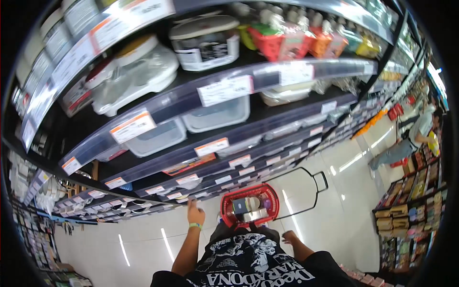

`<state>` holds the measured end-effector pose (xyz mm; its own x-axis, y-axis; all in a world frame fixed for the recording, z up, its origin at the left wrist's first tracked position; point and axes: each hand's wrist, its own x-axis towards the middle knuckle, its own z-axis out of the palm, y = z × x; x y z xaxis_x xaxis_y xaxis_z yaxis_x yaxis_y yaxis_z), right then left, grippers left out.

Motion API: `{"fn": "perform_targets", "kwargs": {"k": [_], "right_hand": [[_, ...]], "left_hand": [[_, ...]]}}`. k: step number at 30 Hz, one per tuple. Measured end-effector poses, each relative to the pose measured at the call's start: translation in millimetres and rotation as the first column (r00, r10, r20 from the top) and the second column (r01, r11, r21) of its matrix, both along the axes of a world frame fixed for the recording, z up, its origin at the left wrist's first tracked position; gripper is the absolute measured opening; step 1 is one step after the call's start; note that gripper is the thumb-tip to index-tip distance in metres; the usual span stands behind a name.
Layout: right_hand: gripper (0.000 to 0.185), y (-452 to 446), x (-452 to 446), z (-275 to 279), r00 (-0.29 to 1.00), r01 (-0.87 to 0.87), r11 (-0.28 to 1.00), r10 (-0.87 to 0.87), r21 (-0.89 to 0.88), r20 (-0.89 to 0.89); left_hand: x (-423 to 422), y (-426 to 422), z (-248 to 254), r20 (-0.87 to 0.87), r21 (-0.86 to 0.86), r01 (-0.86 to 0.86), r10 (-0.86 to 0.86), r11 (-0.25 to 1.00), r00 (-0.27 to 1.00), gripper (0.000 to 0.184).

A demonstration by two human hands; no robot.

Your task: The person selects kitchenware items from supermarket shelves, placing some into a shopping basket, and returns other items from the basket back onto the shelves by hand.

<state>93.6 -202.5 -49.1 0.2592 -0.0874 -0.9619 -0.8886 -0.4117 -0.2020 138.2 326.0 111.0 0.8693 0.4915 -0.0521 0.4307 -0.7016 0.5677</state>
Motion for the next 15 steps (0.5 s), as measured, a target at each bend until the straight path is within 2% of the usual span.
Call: {"fn": "perform_targets", "kwargs": {"k": [1,2,3,4,5,6,7,8,9,10,12,13,14,15], "right_hand": [[0.012,-21,-21,5,0.999,-0.031,0.998,0.029,-0.052,-0.028],[0.007,-47,-39,12,0.999,0.047,0.997,-0.047,0.063,-0.010],[0.008,-58,-54,17,0.993,0.108,0.994,-0.107,0.006,-0.038],[0.009,-66,-67,20,0.983,0.166,0.985,-0.169,-0.053,-0.066],[0.008,-73,-79,18,0.987,0.133,0.989,-0.139,-0.066,-0.085],[0.008,-78,-89,11,0.989,0.101,0.992,-0.108,-0.077,-0.100],[0.007,-78,-97,-2,0.992,0.091,0.990,-0.100,-0.106,-0.081],[0.006,-88,-109,-60,0.995,-0.097,0.995,0.097,-0.017,-0.019],[0.005,-98,-128,-110,0.957,-0.288,0.956,0.284,0.060,0.059],[0.010,-83,-117,-94,0.990,-0.138,0.984,0.135,0.112,0.036],[0.035,-56,-91,-64,0.893,-0.301,0.951,0.307,-0.070,0.329],[0.043,-53,-78,-57,0.768,-0.427,0.888,0.455,-0.170,0.450],[0.046,-58,-78,-100,0.767,-0.425,0.861,0.507,-0.280,0.394],[0.048,-53,-58,-66,0.881,-0.271,0.907,0.369,-0.323,0.297]], "left_hand": [[-23,-18,-13,-0.111,-0.041,0.029,-0.033,0.999,0.993,0.050],[-60,-14,-76,-0.173,-0.102,0.142,-0.158,0.985,0.972,0.047],[-95,-23,-108,-0.398,-0.140,0.140,-0.185,0.980,0.898,0.039],[-137,-14,-169,-0.544,-0.143,0.469,-0.465,0.871,0.698,0.036],[-169,-26,-207,-0.764,-0.288,0.654,-0.580,0.699,0.283,0.033],[-199,-36,-175,-0.465,-0.698,0.027,-0.481,0.716,0.743,0.031],[-226,-41,-161,-0.238,-0.589,0.340,-0.559,0.733,0.794,0.029],[-225,-42,-156,-0.257,-0.585,0.348,-0.575,0.732,0.777,0.029],[-229,-41,-151,-0.289,-0.533,0.430,-0.635,0.729,0.717,0.028],[-236,-41,-151,-0.323,-0.483,0.507,-0.684,0.714,0.655,0.028],[-241,-52,-147,-0.392,-0.389,0.643,-0.750,0.660,0.532,0.028],[-245,-47,-176,-0.427,-0.344,0.705,-0.772,0.620,0.470,0.027],[-246,-49,-173,-0.460,-0.299,0.764,-0.788,0.571,0.409,0.028],[-240,-62,-149,-0.493,-0.258,0.818,-0.798,0.514,0.346,0.028]]}}
